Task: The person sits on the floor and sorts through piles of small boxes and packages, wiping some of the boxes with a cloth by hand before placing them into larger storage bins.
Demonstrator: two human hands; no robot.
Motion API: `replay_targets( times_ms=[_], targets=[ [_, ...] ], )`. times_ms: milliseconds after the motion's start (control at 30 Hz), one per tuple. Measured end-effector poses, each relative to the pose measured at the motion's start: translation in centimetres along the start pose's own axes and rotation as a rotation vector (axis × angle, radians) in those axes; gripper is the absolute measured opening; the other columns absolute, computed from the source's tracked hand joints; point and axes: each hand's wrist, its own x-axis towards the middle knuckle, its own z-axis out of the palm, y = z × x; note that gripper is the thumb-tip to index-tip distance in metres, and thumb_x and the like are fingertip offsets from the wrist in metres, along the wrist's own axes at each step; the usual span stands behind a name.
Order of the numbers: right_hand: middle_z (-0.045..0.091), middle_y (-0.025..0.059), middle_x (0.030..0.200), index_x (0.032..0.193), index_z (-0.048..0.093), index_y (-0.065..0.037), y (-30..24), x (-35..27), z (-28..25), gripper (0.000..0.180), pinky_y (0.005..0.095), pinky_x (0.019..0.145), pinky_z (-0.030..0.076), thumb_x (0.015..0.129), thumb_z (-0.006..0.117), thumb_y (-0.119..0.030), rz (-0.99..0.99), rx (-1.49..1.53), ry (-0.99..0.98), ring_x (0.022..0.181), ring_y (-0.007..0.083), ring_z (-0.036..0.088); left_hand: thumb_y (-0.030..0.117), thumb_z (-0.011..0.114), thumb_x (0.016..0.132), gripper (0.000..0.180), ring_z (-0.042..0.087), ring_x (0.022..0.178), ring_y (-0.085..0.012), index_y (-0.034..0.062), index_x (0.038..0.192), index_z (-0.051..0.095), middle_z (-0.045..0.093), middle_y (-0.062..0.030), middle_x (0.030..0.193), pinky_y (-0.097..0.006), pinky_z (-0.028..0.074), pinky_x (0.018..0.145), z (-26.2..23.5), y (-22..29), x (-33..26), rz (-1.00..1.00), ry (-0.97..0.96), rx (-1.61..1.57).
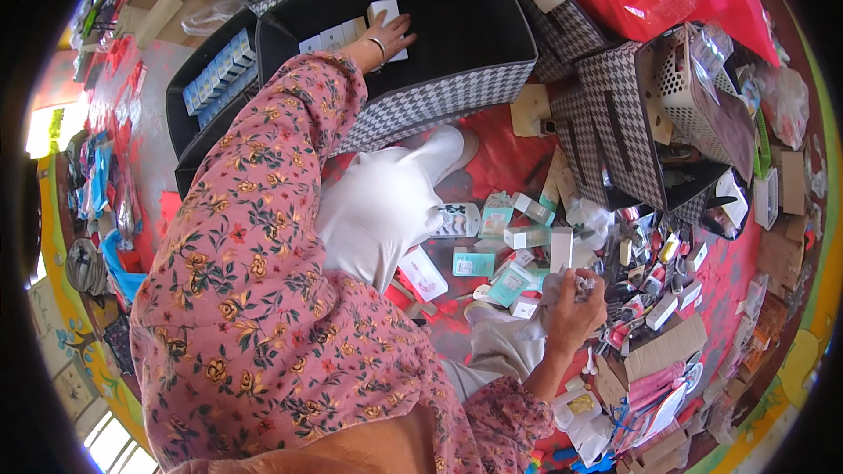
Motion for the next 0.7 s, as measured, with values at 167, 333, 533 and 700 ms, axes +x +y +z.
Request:
replay_targets(
  times_ms=[167, 333, 533, 700],
  targets=[
    [0.058, 0.0129, 0.066, 0.081, 0.058, -0.004, 0.3, -0.3, -0.2, 0.018, 0.0358, 0.058, 0.042, 0.076, 0.062, -0.021, -0.018, -0.025, 0.021, 0.06, 0.0273, 0.056, 0.023, 0.061, 0.068, 0.029, 0.044, 0.111, -0.0257, 0.0077, 0.093, 0.06, 0.057, -0.0099, 0.102, -0.04, 0.03, 0.096, -3.2, 0.4, 1.9, 0.159, -0.188, -0.076],
    [0.057, 0.013, 0.065, 0.08, 0.057, -0.003, 0.4, -0.2, -0.1, 0.02, 0.0359, 0.056, 0.041, 0.077, 0.062, -0.022, 0.005, -0.012, 0.002, 0.058, 0.0273, 0.055, 0.023, 0.055, 0.074, 0.023, 0.059, 0.095, -0.028, 0.0065, 0.087, 0.065, 0.062, -0.013, 0.097, -0.04, 0.045, 0.082, -4.6, 1.9, 4.3, 0.189, -0.555, -0.141],
    [0.057, 0.0127, 0.064, 0.08, 0.057, -0.003, 0.8, 0.1, -0.4, 0.02, 0.0355, 0.055, 0.042, 0.077, 0.062, -0.022, 0.008, -0.036, 0.013, 0.058, 0.0259, 0.056, 0.022, 0.048, 0.082, 0.024, 0.054, 0.101, -0.0277, 0.0076, 0.094, 0.063, 0.059, -0.0123, 0.103, -0.038, 0.041, 0.088, -0.5, 2.6, 5.3, 0.153, -0.237, -0.234],
    [0.058, 0.013, 0.066, 0.079, 0.056, -0.002, 1.4, 0.0, -0.3, 0.021, 0.0357, 0.055, 0.042, 0.077, 0.062, -0.022, 0.032, -0.024, 0.007, 0.059, 0.0267, 0.056, 0.034, 0.054, 0.078, 0.037, 0.042, 0.113, -0.0266, 0.0066, 0.102, 0.055, 0.052, -0.0121, 0.112, -0.045, 0.028, 0.097, -4.7, 2.9, 4.4, 0.005, 0.084, -0.278]
  ],
)
